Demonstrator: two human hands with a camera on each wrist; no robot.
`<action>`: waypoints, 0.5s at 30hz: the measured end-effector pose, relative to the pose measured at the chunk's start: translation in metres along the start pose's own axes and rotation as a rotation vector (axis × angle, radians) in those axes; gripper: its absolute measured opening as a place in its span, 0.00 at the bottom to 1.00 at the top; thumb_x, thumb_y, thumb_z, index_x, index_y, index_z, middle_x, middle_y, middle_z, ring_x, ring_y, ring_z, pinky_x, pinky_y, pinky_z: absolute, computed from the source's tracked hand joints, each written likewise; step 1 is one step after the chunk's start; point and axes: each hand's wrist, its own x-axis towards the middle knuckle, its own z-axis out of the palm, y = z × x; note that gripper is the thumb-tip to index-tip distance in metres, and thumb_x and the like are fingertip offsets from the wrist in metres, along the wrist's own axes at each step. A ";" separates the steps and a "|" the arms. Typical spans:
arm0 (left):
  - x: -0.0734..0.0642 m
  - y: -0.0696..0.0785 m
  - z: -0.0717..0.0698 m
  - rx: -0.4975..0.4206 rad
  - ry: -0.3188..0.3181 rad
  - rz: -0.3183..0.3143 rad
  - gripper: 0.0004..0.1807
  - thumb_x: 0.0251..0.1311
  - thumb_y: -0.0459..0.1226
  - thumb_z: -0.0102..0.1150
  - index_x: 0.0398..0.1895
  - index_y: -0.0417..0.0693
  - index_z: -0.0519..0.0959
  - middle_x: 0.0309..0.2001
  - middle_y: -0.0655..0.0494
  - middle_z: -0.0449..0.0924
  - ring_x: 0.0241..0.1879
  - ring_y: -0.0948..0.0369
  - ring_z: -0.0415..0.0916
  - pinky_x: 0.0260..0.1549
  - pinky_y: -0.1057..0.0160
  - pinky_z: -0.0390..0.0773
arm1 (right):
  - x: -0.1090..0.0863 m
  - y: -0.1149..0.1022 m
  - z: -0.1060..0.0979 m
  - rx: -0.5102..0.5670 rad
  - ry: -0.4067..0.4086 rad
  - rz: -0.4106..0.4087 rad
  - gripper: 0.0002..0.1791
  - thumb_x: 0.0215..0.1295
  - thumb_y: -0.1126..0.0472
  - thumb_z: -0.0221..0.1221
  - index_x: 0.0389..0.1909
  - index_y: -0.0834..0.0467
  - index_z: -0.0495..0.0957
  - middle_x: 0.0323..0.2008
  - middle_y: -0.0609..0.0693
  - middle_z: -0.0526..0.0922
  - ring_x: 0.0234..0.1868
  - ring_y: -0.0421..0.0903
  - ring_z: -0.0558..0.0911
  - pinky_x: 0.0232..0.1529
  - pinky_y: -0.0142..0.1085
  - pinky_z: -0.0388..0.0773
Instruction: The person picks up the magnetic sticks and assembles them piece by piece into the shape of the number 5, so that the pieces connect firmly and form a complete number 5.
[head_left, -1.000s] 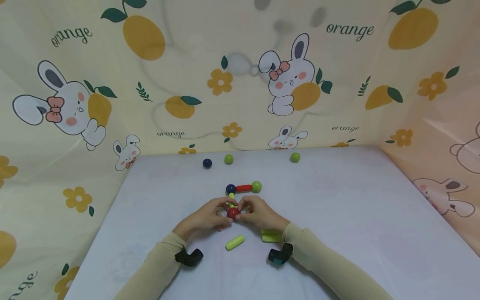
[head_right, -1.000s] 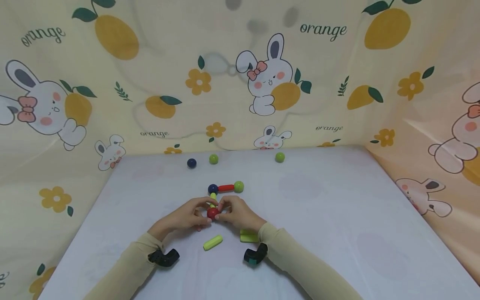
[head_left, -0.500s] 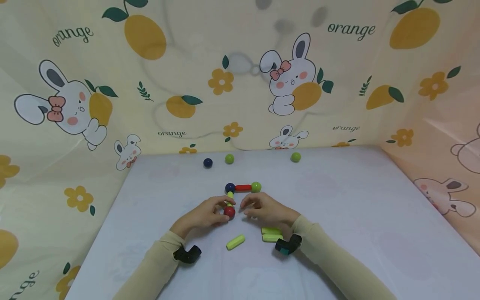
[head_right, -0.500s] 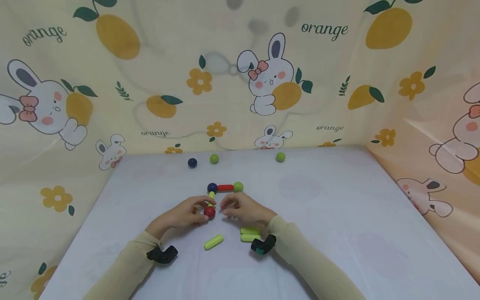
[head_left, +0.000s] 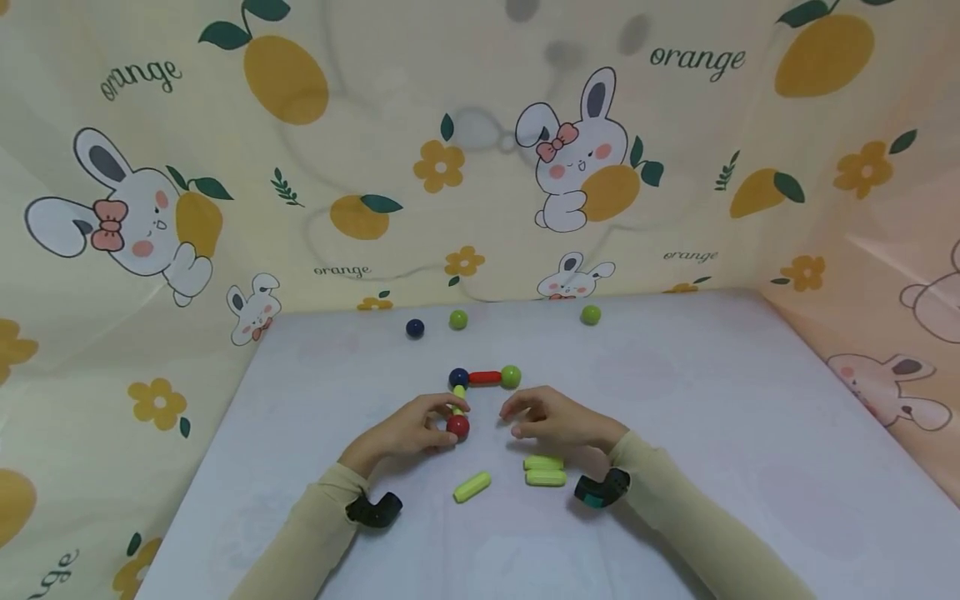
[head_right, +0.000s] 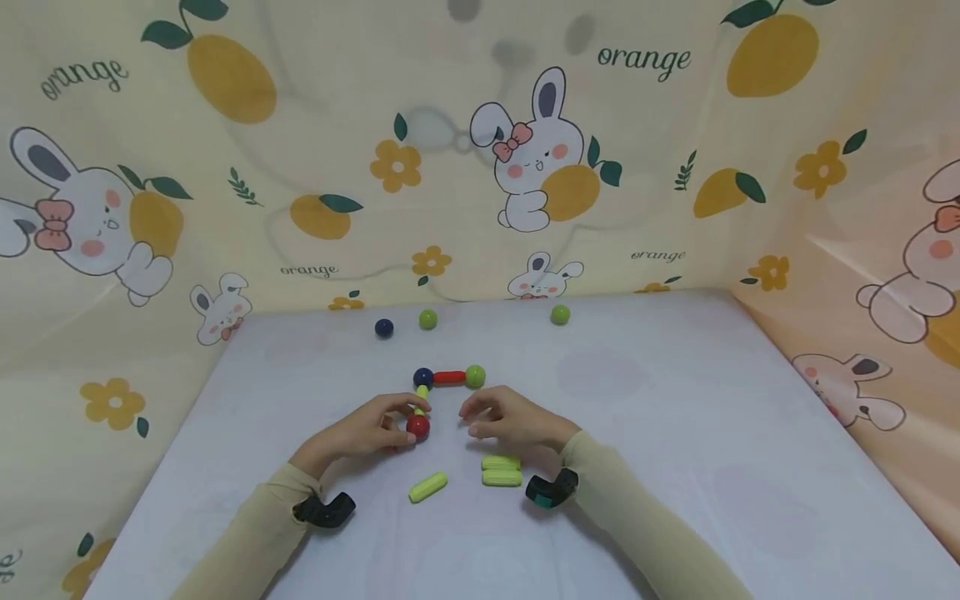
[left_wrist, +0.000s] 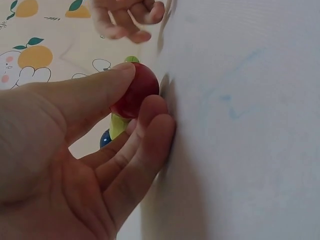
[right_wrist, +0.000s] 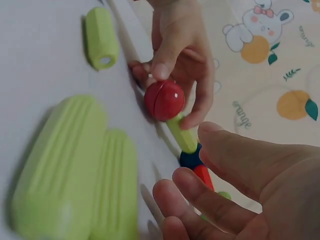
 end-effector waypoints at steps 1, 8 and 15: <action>0.000 0.000 0.000 0.002 -0.001 0.003 0.25 0.64 0.31 0.64 0.64 0.48 0.74 0.56 0.41 0.77 0.25 0.61 0.77 0.31 0.66 0.79 | -0.004 0.001 -0.001 -0.009 -0.001 0.006 0.15 0.71 0.60 0.61 0.55 0.59 0.79 0.55 0.57 0.83 0.42 0.44 0.80 0.47 0.34 0.75; 0.000 -0.001 0.001 -0.002 0.006 0.002 0.24 0.64 0.32 0.65 0.63 0.49 0.75 0.55 0.43 0.78 0.24 0.61 0.76 0.31 0.66 0.78 | -0.030 0.006 -0.008 -0.071 -0.024 -0.013 0.15 0.70 0.60 0.62 0.55 0.59 0.80 0.50 0.55 0.84 0.39 0.42 0.78 0.43 0.30 0.74; 0.001 -0.003 0.000 -0.003 0.002 0.000 0.24 0.64 0.32 0.65 0.63 0.48 0.74 0.57 0.41 0.77 0.25 0.62 0.75 0.31 0.68 0.77 | -0.042 0.008 -0.014 -0.072 -0.116 -0.034 0.18 0.65 0.61 0.66 0.55 0.58 0.82 0.43 0.57 0.83 0.33 0.40 0.72 0.35 0.27 0.68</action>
